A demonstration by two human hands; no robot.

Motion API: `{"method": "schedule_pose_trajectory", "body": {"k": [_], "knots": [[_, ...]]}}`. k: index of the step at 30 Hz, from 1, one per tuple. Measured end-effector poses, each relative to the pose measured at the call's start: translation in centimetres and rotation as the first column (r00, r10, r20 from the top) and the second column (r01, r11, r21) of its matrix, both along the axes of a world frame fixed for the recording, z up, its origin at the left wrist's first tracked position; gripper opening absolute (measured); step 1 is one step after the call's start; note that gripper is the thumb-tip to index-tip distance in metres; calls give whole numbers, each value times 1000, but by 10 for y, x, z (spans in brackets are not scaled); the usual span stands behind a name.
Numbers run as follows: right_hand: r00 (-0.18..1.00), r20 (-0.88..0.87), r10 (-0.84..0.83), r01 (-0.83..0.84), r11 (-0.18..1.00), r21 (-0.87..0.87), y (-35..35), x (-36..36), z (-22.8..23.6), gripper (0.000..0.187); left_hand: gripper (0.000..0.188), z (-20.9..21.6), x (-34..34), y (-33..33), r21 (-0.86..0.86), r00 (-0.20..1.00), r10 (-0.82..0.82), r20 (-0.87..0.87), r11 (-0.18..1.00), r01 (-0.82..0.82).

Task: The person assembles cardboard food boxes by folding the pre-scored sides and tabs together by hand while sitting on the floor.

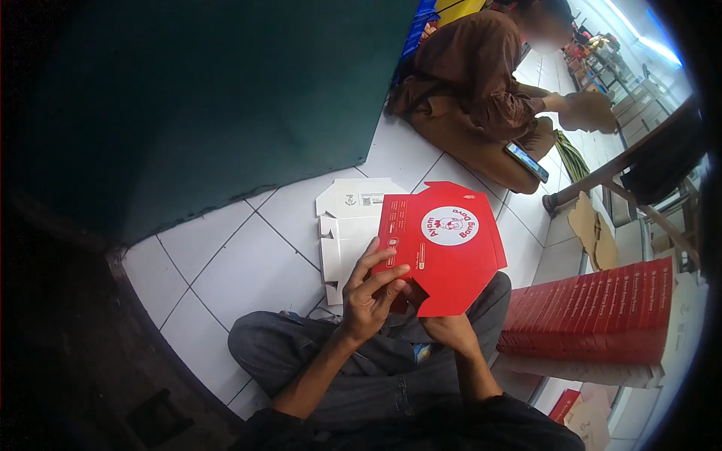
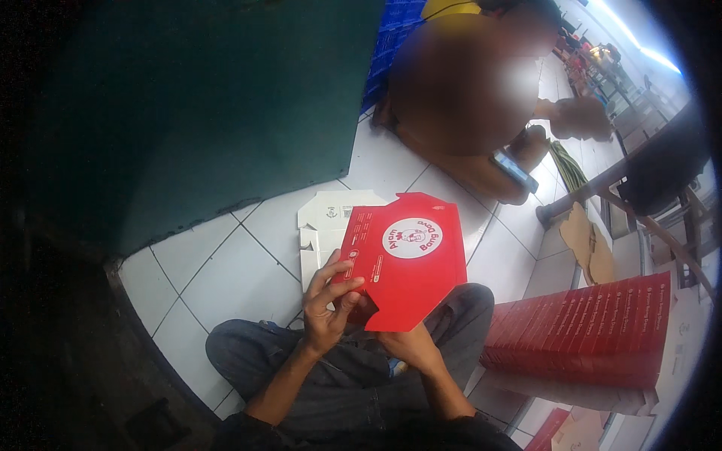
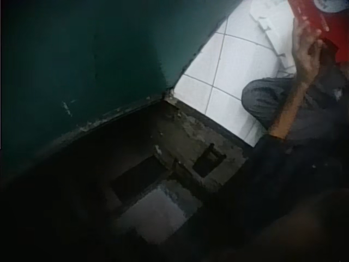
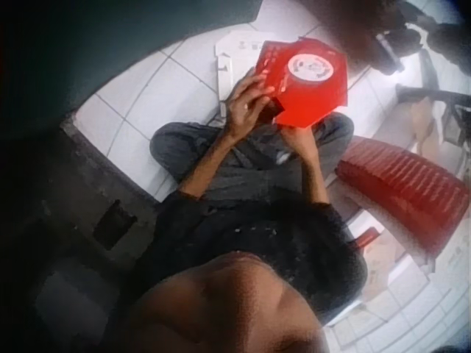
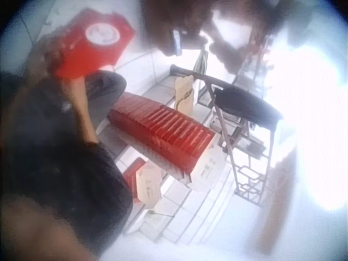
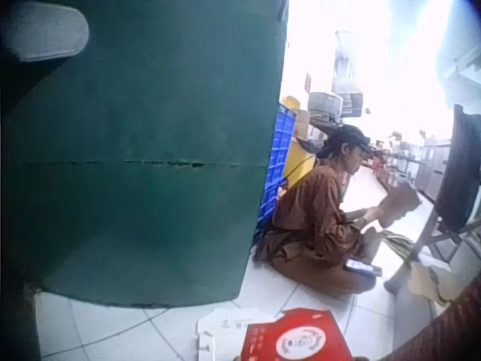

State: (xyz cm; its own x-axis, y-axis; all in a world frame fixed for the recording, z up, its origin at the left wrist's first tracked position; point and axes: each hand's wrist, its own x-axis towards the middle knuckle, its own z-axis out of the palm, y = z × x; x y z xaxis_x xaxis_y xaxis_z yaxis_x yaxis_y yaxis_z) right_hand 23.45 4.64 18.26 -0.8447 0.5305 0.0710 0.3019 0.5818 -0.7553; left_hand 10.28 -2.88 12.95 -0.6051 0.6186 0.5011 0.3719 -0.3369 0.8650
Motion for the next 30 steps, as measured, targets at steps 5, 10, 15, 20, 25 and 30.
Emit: {"method": "schedule_pose_trajectory", "body": {"k": [5, 10, 15, 20, 25, 30], "knots": [[994, 21, 109, -111, 977, 181, 6, 13, -25, 32, 13, -3, 5, 0, 40, 998, -5, 63, 999, 2], [997, -52, 59, -49, 983, 174, 4, 5, -11, 27, 26, -9, -1, -2, 44, 996, -75, -41, 996, 77], [923, -195, -331, 214, 864, -455, 19, -21, 12, 17, 65, -7, 3, 3, -48, 984, -174, 26, 983, 175], [906, -252, -340, 140, 802, -581, 10, -25, 15, 25, 73, -14, 6, 1, -114, 958, -280, 70, 951, 286], [836, -302, -458, 130, 701, -701, 2, -33, 12, 27, 67, -12, 3, 0, -157, 962, -267, 51, 950, 271], [914, -250, -320, 203, 893, -401, 27, -23, 14, 26, 67, -5, 2, -2, -193, 961, -273, 52, 941, 278]]}}
